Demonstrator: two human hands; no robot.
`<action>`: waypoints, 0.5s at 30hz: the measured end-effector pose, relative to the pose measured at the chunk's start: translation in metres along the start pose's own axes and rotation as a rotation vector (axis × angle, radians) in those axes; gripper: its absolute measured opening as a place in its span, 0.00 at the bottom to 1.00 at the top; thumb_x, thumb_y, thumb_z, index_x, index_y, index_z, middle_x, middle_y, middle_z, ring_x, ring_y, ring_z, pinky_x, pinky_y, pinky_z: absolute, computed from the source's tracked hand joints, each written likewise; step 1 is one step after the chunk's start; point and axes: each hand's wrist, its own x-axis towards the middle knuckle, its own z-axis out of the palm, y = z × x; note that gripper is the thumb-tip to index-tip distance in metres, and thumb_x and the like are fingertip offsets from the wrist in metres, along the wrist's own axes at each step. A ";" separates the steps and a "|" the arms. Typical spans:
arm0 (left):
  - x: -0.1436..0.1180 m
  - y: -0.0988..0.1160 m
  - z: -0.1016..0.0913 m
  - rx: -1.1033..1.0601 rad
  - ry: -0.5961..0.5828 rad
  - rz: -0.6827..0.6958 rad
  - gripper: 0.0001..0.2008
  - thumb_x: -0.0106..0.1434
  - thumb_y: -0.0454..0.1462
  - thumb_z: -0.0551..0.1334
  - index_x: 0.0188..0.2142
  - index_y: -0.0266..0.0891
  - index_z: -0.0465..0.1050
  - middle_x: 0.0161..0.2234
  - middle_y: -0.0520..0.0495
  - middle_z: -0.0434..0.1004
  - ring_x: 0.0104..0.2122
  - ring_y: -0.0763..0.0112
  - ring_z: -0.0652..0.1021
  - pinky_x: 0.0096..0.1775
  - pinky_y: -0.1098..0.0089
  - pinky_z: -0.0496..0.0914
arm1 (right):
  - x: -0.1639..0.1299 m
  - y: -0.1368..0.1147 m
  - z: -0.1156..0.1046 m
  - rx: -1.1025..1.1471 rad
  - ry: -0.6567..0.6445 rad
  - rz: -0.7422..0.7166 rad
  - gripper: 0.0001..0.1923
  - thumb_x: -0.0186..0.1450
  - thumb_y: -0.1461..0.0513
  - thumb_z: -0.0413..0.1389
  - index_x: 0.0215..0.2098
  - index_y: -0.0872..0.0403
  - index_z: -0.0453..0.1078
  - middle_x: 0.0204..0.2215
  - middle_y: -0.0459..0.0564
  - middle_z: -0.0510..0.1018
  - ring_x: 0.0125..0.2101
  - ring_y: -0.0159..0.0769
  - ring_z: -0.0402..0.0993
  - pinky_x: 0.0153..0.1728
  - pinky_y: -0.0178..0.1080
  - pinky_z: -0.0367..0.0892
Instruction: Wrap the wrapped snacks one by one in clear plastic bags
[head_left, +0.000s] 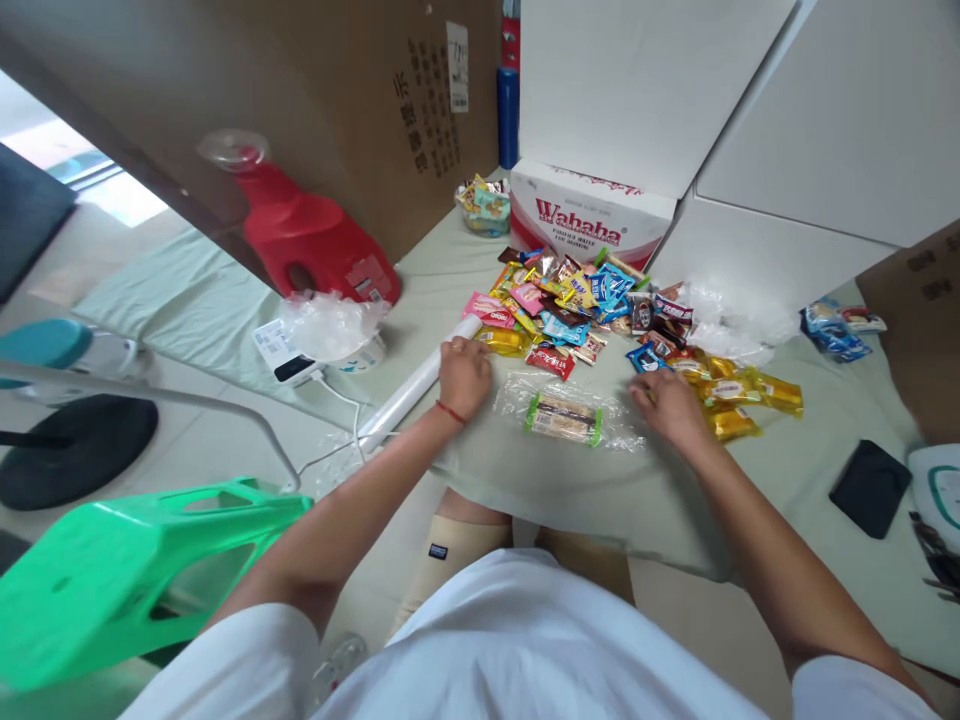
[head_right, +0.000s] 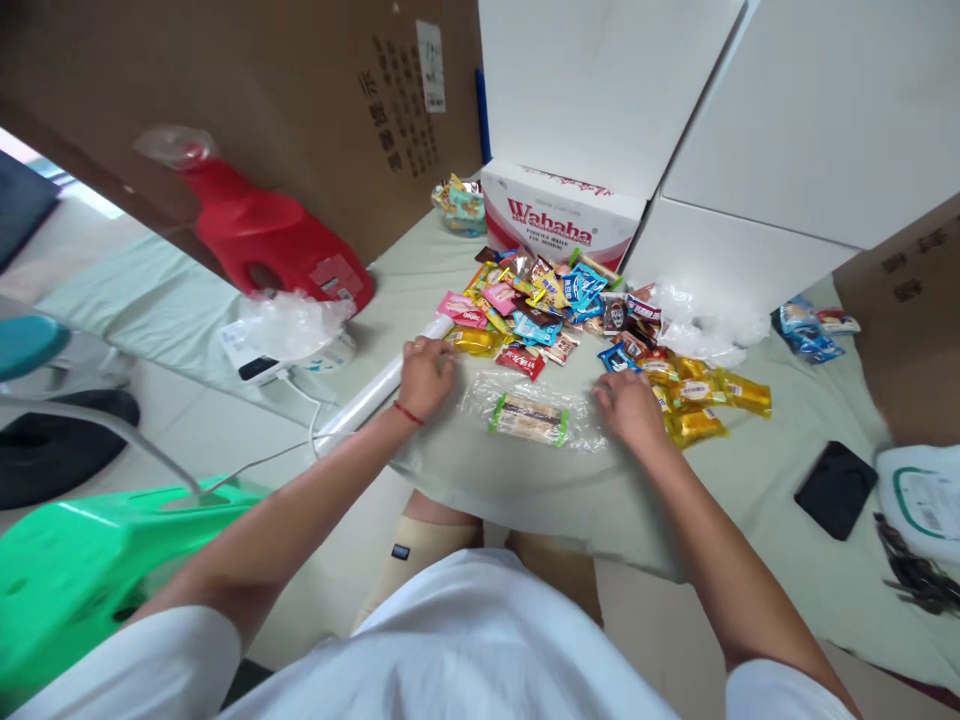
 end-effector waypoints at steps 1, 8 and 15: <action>-0.007 0.002 -0.007 0.008 0.080 0.017 0.11 0.62 0.30 0.56 0.40 0.37 0.77 0.41 0.39 0.75 0.48 0.51 0.71 0.54 0.52 0.65 | 0.009 -0.004 -0.001 0.003 -0.004 -0.041 0.17 0.72 0.57 0.51 0.48 0.55 0.78 0.45 0.59 0.80 0.46 0.46 0.72 0.49 0.41 0.63; -0.063 0.060 0.001 0.040 -0.327 0.501 0.22 0.62 0.28 0.56 0.53 0.44 0.78 0.56 0.45 0.79 0.48 0.57 0.74 0.48 0.57 0.67 | 0.063 -0.054 0.025 0.089 -0.271 -0.121 0.14 0.65 0.56 0.62 0.46 0.54 0.79 0.39 0.56 0.82 0.42 0.44 0.73 0.45 0.39 0.62; -0.075 0.075 0.034 0.215 -0.593 0.474 0.27 0.66 0.27 0.53 0.62 0.45 0.73 0.65 0.48 0.73 0.53 0.54 0.73 0.49 0.54 0.66 | 0.072 -0.054 0.026 0.312 -0.341 -0.178 0.07 0.64 0.62 0.58 0.36 0.54 0.79 0.34 0.48 0.81 0.35 0.34 0.74 0.38 0.33 0.63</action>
